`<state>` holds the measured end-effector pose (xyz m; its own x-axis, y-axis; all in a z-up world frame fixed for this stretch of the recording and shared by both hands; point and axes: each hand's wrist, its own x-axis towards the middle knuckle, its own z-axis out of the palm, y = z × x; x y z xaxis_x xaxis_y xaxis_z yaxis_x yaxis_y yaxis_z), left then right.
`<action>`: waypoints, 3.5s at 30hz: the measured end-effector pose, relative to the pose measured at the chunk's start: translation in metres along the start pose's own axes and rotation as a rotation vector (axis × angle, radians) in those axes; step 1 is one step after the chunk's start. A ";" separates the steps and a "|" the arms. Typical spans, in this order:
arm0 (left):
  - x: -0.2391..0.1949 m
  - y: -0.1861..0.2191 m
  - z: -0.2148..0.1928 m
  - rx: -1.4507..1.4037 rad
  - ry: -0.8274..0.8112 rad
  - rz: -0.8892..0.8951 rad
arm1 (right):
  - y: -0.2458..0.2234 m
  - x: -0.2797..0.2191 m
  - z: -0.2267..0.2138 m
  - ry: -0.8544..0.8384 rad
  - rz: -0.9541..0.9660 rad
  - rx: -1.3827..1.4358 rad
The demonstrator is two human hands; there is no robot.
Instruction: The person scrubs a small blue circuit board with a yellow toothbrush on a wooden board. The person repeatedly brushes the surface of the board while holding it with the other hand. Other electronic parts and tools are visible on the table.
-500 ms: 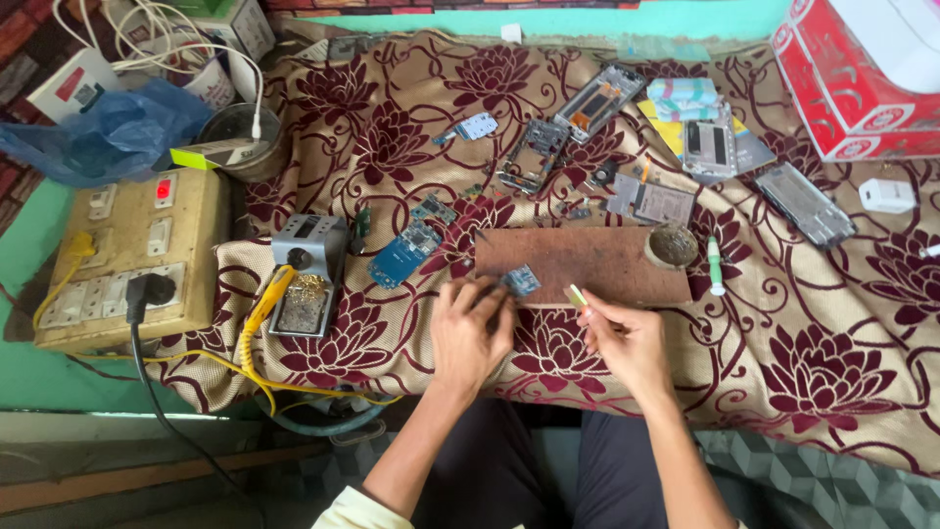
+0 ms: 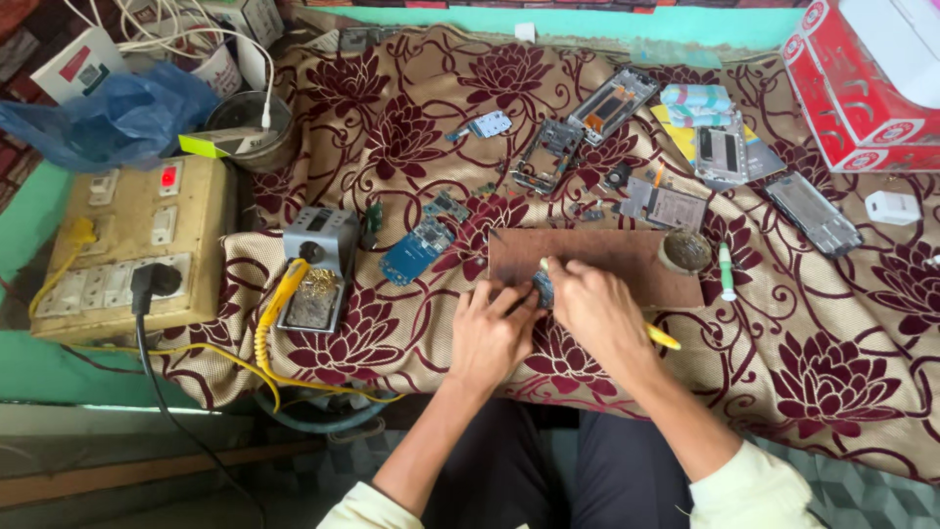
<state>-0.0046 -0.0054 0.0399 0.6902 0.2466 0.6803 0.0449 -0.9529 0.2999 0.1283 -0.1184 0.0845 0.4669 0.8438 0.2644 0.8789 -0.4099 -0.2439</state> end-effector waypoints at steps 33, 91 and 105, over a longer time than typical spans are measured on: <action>-0.001 0.000 -0.003 -0.028 -0.005 -0.007 | -0.005 -0.004 0.009 0.067 -0.089 -0.062; 0.008 0.005 -0.008 0.012 0.012 -0.012 | 0.004 -0.025 0.014 -0.076 -0.053 -0.274; 0.006 0.006 -0.007 0.015 0.002 -0.007 | 0.004 -0.033 0.019 -0.046 -0.142 -0.301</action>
<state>-0.0053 -0.0081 0.0506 0.6880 0.2541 0.6798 0.0611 -0.9537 0.2947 0.1145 -0.1409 0.0575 0.3384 0.9120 0.2318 0.9276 -0.3648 0.0808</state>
